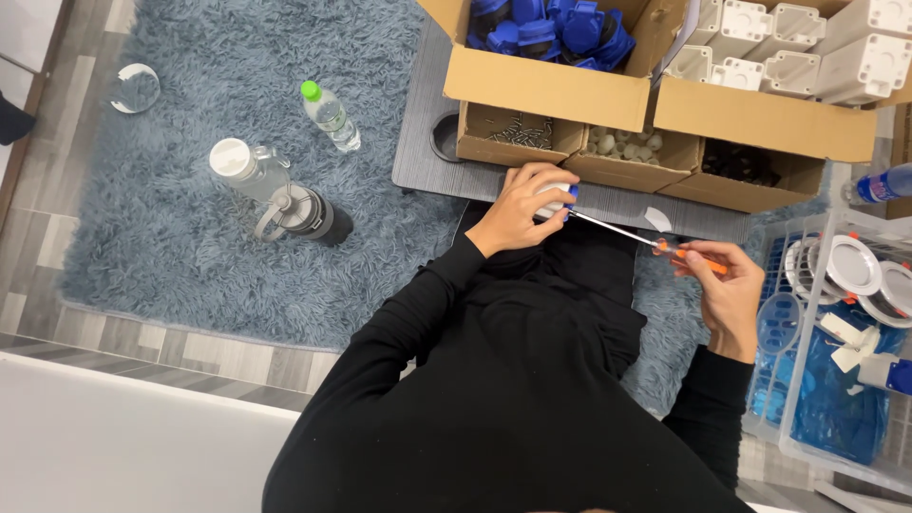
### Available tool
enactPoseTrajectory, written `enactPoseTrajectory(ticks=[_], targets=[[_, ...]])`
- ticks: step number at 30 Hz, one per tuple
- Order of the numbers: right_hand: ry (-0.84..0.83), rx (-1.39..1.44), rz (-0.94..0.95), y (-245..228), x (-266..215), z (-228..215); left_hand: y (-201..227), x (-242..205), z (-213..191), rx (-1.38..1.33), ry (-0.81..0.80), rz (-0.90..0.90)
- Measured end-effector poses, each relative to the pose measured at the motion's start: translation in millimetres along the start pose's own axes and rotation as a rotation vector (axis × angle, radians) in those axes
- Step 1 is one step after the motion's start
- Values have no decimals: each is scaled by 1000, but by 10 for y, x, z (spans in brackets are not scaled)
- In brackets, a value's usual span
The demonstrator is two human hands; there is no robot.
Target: Assembling or disassembling small electrical components using a screwdriver while sitting on the floor
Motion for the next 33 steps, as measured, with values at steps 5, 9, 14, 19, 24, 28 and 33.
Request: enactPoseTrajectory(ticks=[5, 9, 14, 19, 24, 28, 33], targets=[[-49, -18, -167, -83, 16, -15, -8, -9, 11, 9, 6, -3], [-65, -110, -45, -176, 24, 104, -23, -5, 15, 8, 11, -2], [-21, -88, 38, -57, 2, 75, -8, -9, 1, 7, 9, 5], [-1, 1, -52, -90, -11, 22, -11, -7, 10, 7, 4, 1], [-61, -33, -155, -103, -5, 4, -15, -14, 17, 9, 3, -5], [-98, -138, -19, -161, 7, 110, -22, -13, 20, 12, -1, -9], [-20, -115, 48, -100, -10, 83, -8, -6, 2, 7, 8, -2]])
Point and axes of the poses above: each hand's wrist, its own x-axis towards the middle knuckle, its own z-axis out of the palm, y = z × x, the point moved 5 cm from there along x, towards the middle knuckle, and after that the axes turned 12 degrees about -z, right-handed, at the moved point
